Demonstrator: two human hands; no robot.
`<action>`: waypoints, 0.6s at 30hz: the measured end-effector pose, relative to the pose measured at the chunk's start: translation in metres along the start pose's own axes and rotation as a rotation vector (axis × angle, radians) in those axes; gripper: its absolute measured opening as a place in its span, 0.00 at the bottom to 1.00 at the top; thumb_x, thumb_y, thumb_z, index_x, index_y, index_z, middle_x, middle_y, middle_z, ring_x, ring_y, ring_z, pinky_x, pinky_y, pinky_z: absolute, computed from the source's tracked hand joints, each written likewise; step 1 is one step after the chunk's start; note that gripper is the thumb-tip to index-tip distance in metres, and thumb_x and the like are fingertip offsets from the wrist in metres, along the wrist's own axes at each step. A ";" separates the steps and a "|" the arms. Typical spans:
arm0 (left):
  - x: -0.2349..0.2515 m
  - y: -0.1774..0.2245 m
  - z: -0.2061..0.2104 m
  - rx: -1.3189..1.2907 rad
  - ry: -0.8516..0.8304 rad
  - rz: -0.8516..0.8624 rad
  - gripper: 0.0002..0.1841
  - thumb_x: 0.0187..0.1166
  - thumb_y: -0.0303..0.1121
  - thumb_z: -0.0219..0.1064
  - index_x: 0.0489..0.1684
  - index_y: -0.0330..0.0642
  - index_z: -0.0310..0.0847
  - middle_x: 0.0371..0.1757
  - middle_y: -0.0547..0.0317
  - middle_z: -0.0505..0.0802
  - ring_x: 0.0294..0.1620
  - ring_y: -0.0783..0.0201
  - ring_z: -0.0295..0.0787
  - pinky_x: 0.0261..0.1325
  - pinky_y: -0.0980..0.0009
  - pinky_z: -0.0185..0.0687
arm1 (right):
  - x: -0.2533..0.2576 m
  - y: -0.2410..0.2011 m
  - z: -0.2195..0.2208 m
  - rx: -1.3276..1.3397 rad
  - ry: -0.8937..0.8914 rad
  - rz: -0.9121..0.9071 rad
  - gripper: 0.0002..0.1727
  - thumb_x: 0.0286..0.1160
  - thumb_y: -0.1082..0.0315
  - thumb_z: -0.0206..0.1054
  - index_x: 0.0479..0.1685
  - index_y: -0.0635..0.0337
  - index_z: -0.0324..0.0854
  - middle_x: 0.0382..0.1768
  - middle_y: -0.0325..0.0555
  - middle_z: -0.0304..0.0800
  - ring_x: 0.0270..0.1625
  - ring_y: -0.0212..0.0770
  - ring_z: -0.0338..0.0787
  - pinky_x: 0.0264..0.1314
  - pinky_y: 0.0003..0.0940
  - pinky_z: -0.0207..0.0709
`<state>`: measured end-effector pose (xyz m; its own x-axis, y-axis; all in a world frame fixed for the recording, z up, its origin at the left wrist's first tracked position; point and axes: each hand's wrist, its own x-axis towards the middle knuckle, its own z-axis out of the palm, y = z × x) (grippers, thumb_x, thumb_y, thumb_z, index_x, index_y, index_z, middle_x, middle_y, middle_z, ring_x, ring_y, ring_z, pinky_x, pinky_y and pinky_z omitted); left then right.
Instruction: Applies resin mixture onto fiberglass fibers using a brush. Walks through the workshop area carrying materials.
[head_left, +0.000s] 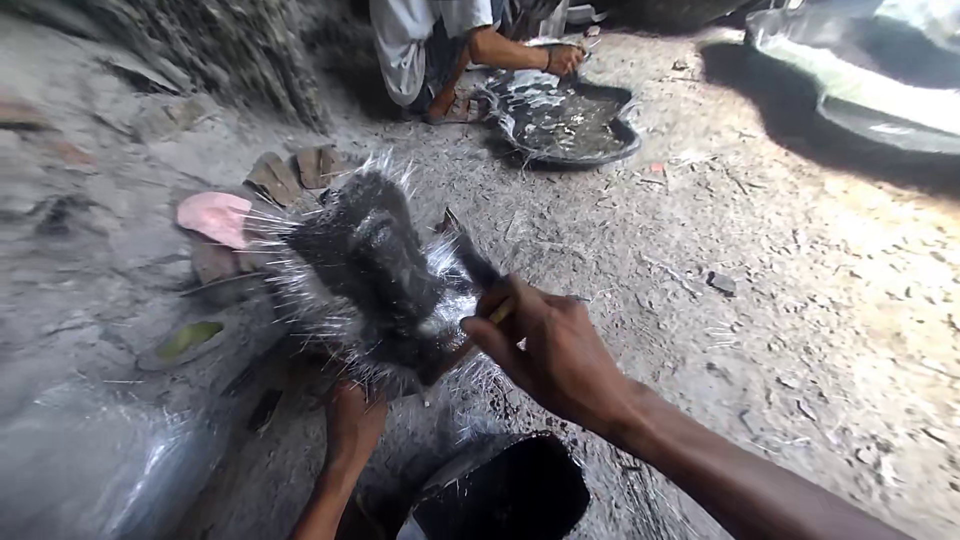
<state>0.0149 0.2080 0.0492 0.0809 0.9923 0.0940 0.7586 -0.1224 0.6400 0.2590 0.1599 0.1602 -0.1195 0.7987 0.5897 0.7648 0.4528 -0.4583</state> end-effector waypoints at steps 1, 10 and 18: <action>0.000 -0.002 0.001 -0.009 0.010 0.017 0.19 0.78 0.27 0.67 0.62 0.23 0.81 0.60 0.31 0.89 0.68 0.42 0.85 0.75 0.44 0.73 | -0.002 0.003 -0.003 -0.016 0.007 0.010 0.13 0.83 0.56 0.65 0.41 0.58 0.81 0.24 0.34 0.83 0.20 0.27 0.81 0.22 0.24 0.77; 0.000 -0.004 0.002 -0.027 0.023 0.026 0.19 0.78 0.28 0.68 0.62 0.23 0.81 0.61 0.31 0.89 0.69 0.44 0.85 0.76 0.46 0.73 | -0.017 0.030 -0.020 -0.038 0.055 0.075 0.12 0.85 0.59 0.62 0.44 0.59 0.80 0.24 0.35 0.85 0.23 0.25 0.84 0.26 0.23 0.81; 0.000 -0.003 0.000 0.029 0.001 0.022 0.21 0.79 0.28 0.67 0.64 0.19 0.79 0.63 0.24 0.87 0.72 0.35 0.81 0.78 0.42 0.70 | -0.016 0.049 -0.030 -0.071 0.057 0.182 0.11 0.85 0.60 0.63 0.44 0.60 0.80 0.25 0.37 0.86 0.23 0.30 0.87 0.26 0.28 0.84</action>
<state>0.0120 0.2081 0.0474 0.0971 0.9893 0.1089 0.7749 -0.1438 0.6156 0.3175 0.1571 0.1483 0.0587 0.8403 0.5389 0.8135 0.2725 -0.5137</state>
